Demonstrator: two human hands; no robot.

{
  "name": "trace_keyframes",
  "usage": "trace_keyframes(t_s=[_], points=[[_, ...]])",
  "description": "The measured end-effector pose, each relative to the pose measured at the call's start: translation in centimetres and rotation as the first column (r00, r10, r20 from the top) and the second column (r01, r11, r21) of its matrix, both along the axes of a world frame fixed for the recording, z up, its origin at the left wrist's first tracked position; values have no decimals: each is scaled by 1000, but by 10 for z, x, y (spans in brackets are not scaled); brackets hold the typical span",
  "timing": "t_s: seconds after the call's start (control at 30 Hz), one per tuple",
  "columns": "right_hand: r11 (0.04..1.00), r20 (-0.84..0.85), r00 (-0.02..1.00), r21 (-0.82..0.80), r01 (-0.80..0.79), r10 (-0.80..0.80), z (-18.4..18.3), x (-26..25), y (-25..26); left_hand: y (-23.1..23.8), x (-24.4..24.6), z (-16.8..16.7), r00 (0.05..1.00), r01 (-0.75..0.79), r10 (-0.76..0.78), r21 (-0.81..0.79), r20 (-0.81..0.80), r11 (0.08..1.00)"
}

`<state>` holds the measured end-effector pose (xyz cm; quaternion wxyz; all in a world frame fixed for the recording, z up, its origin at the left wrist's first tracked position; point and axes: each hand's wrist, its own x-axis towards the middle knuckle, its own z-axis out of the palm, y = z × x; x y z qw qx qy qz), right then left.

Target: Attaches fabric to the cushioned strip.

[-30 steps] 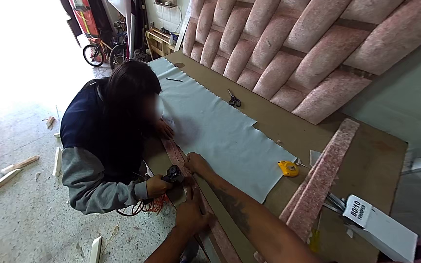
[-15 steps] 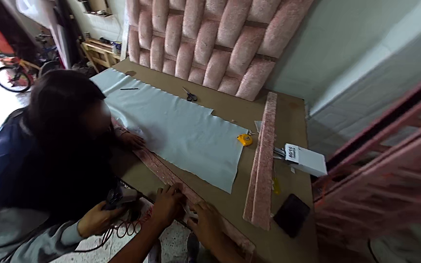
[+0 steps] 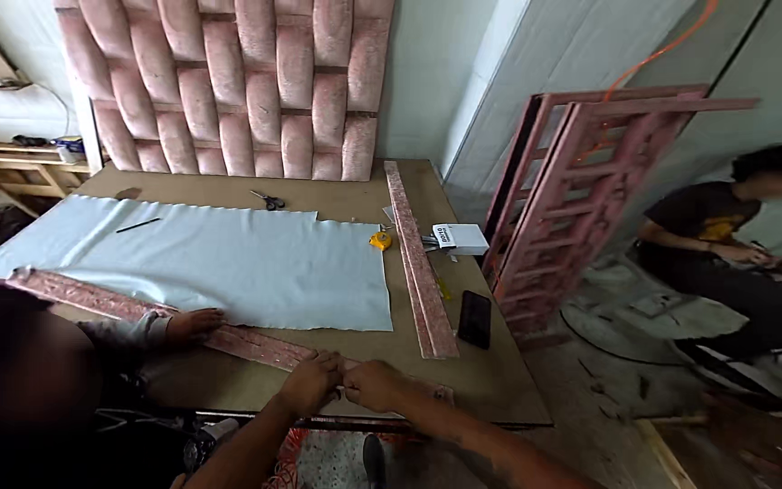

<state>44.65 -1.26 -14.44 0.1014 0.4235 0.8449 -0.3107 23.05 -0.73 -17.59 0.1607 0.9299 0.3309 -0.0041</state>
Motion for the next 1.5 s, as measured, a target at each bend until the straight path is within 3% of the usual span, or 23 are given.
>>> trace_keyframes(t_s=[0.07, 0.17, 0.23, 0.33, 0.43, 0.57, 0.67, 0.83, 0.97, 1.1, 1.2, 1.3, 1.4, 1.5], points=[[992, -92, 988, -6, 125, -125, 1, 10, 3, -8, 6, -9, 999, -37, 33, 99, 40, 994], [943, -70, 959, 176, 283, -275, -6, 9, -8, -14, 14, -9, 996, -83, 86, 153, -11, 985], [897, -55, 942, 294, 331, -330, -18, 7, -20, -10, 24, 2, 985, -88, 99, 82, -138, 993], [869, -62, 928, 335, 365, -366, -24, 2, -36, -1, 48, 37, 919, -104, 42, -138, -393, 985], [797, -135, 891, 404, 448, -433, -41, 1, -45, 3, 70, 48, 848, -55, -64, -207, -526, 977], [661, -257, 826, 503, 558, -502, -66, -4, -62, 12, 59, 32, 836, 176, -277, -246, -475, 953], [705, -194, 820, 430, 564, -538, -52, -8, -58, 23, 53, 32, 828, 284, -380, -275, -413, 919], [743, -129, 835, 399, 537, -535, -44, -14, -59, 23, 54, 44, 795, 312, -423, -306, -434, 900], [744, -158, 822, 357, 565, -548, -42, -14, -63, 56, 57, 47, 787, 321, -457, -356, -415, 877], [823, -157, 848, 206, 529, -506, -27, -2, -52, 87, 53, 30, 868, 239, -383, -411, -316, 880], [838, -170, 862, 207, 505, -477, -25, 5, -37, 94, 45, 11, 916, 186, -308, -409, -255, 893], [828, -197, 855, 220, 515, -480, -30, 5, -20, 91, 45, 15, 943, 122, -233, -406, -236, 906], [859, -210, 869, 169, 484, -448, -33, 6, 1, 89, 34, 4, 989, 16, -68, -366, -129, 930], [912, -174, 906, 72, 403, -387, -27, 11, 22, 84, 31, 4, 981, -172, 131, -336, -140, 926]])
